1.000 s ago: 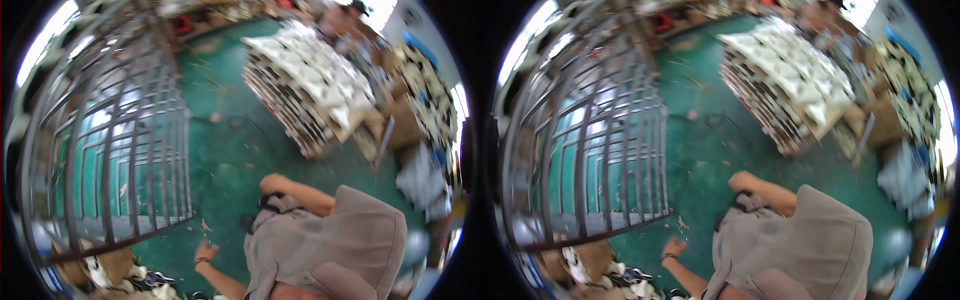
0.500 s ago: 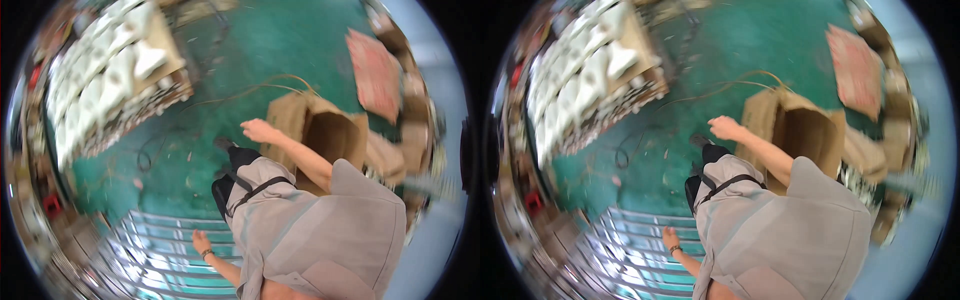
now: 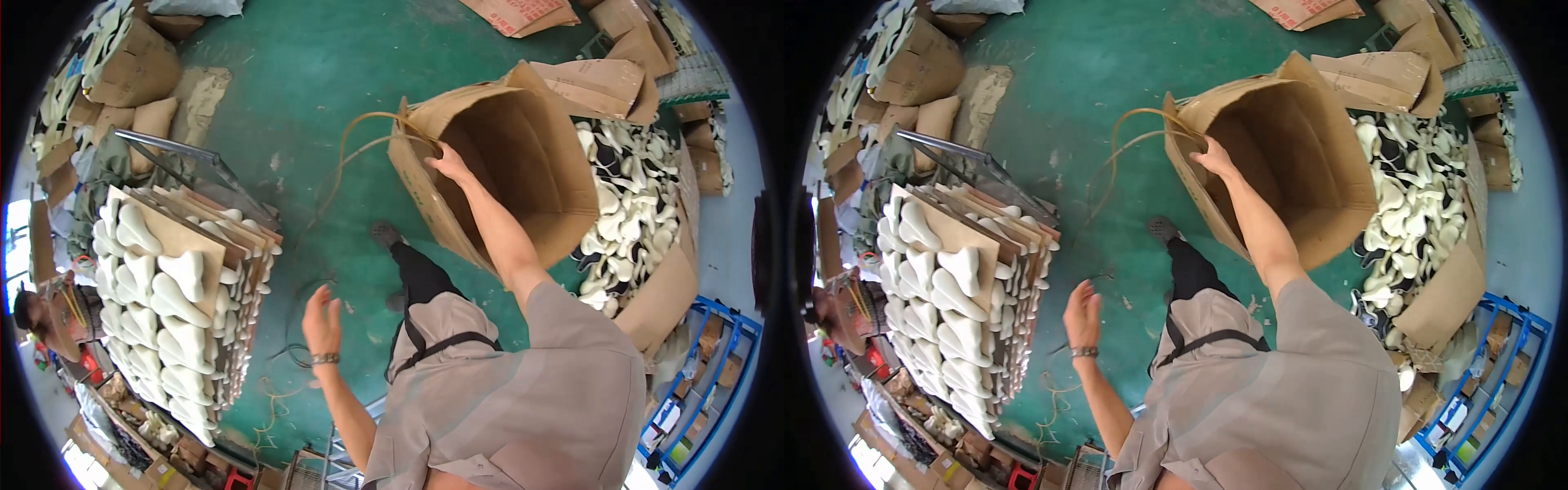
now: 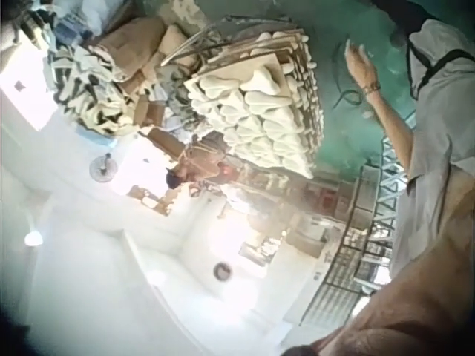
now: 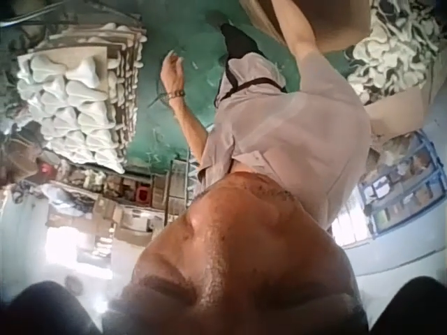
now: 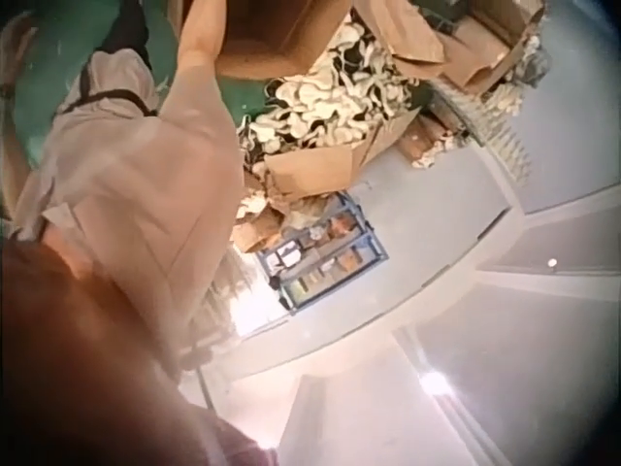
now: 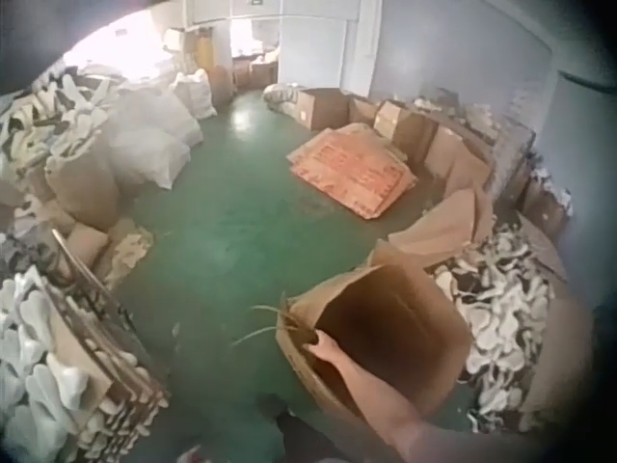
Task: The worker moves trays of bicycle saddle foam onto racks and applies a spray coating.
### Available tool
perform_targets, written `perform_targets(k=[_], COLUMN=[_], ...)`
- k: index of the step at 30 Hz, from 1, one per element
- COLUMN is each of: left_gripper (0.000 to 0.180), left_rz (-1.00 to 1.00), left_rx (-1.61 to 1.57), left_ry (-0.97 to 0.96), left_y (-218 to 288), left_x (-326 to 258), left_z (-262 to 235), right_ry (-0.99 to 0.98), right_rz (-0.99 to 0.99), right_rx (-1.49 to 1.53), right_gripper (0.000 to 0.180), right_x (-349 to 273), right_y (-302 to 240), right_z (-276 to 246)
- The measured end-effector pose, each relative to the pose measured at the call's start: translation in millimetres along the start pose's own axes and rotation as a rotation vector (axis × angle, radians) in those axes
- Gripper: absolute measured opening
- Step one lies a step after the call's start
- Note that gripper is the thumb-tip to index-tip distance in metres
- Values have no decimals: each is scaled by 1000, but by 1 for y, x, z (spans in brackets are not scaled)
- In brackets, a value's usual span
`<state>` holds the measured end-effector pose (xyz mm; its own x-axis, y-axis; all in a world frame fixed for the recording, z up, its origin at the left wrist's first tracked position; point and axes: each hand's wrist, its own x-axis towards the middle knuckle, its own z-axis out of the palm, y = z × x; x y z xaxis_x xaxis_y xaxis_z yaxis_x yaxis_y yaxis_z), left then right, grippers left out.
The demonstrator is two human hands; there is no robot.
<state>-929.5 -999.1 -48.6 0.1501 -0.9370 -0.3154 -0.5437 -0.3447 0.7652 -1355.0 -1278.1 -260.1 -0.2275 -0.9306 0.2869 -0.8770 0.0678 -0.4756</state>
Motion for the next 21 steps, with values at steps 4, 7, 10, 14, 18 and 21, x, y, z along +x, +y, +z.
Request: perform_targets(k=[4,7,10,14,18,21], left_gripper=[44,58,59,44,25,31], left_rz=[183,488,889,770,851,827], left_rx=[-20,231,486,566,290,117], left_ry=[-68,101,234,-356,-284,-267], left_y=[71,140,215,219,262,253], left_x=[49,83,113,103,-19,-106], left_z=[19,20,26,34,-68,-129], right_ry=[-451,-552,-602,-639,-448,-267], right_rz=[184,-140,-274,-166,-253,460], right_rx=[406,239,208,518,812,901], right_gripper=[41,37,29,29,53,49], right_x=[-5,-27,-39,-50,-69,-117], right_y=[-33,-101,-166,-242,-247,-146], right_z=[17,-56,-159,-284,-399,-384])
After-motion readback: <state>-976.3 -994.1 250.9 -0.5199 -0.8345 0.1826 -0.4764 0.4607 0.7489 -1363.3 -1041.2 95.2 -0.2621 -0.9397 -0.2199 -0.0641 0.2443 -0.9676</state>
